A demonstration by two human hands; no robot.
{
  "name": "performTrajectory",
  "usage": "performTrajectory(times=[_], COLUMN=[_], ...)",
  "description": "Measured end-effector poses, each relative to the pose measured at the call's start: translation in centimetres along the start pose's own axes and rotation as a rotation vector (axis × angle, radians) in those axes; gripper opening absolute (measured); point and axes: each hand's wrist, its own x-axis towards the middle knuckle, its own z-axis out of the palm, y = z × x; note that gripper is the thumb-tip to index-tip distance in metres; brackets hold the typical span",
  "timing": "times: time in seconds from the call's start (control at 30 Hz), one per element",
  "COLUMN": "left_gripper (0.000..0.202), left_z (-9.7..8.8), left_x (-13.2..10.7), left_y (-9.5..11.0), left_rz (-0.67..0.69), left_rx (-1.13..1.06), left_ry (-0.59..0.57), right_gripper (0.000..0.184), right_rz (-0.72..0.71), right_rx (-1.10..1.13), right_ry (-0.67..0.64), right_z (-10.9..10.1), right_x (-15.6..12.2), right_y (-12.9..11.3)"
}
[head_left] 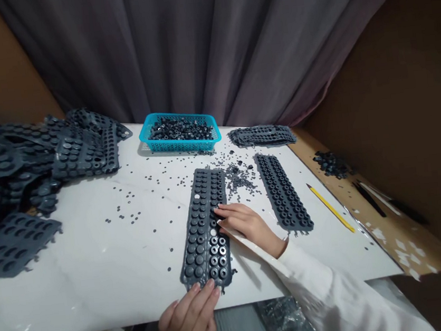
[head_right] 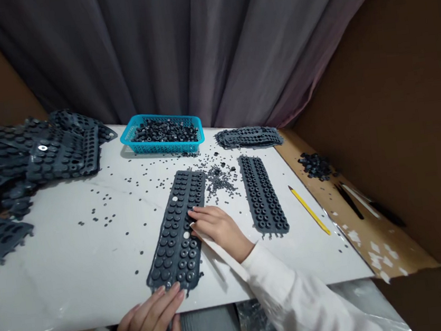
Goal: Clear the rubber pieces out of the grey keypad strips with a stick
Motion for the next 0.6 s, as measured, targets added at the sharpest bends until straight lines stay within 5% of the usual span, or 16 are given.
performTrajectory(times=[0.3,0.6], left_gripper=[0.026,0.032], left_z=[-0.27,0.0], left_x=[0.41,0.24], left_y=[0.01,-0.2], left_rz=[0.023,0.056], left_rx=[-0.016,-0.006], left_ry=[0.014,0.053], right_gripper=[0.013,0.008], right_rz=[-0.209,-0.256], right_rx=[-0.209,-0.249], right_ry=[-0.034,-0.031], right_z=[0.0,0.16], right_x=[0.83,0.37], right_y=[0.58,0.7])
